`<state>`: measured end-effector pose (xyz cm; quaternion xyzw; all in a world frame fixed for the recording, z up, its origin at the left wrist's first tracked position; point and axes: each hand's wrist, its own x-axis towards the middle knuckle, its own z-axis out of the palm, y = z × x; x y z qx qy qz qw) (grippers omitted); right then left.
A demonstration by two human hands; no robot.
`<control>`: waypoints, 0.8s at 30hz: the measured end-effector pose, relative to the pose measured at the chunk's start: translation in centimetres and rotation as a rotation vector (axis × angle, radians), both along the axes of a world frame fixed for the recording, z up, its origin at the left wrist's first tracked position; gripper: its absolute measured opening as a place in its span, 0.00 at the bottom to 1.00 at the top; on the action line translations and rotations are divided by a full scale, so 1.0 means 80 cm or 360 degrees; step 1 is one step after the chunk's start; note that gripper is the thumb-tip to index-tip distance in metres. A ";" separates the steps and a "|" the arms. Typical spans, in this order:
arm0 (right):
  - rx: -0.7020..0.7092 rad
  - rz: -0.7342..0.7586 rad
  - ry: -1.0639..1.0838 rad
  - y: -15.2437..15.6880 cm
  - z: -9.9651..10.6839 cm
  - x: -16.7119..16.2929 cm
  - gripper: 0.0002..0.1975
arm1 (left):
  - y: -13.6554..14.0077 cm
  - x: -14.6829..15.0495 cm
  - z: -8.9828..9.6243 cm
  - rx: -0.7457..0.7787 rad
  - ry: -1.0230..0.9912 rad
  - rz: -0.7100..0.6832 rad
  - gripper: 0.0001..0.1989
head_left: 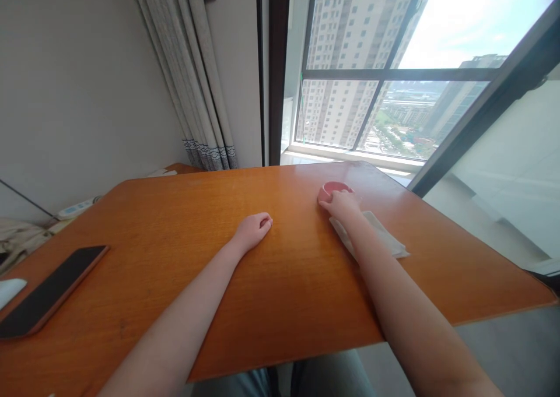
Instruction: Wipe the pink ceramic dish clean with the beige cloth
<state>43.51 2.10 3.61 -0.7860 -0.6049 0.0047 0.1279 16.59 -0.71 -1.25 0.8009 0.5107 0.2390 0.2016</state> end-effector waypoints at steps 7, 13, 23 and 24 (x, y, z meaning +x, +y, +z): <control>0.0034 0.0214 -0.0053 0.009 -0.016 -0.004 0.12 | -0.007 0.002 0.000 0.0049 0.0043 -0.0043 0.13; 0.0256 0.1130 0.0009 -0.008 -0.011 -0.062 0.09 | -0.017 0.006 0.028 0.0654 0.0208 -0.0041 0.23; 0.0774 0.1686 0.0425 -0.051 -0.029 -0.133 0.16 | -0.026 -0.054 0.065 0.0531 0.0794 -0.0076 0.11; 0.0818 0.1639 0.0487 -0.052 -0.029 -0.132 0.18 | -0.025 -0.067 0.066 0.0520 0.0801 0.0029 0.11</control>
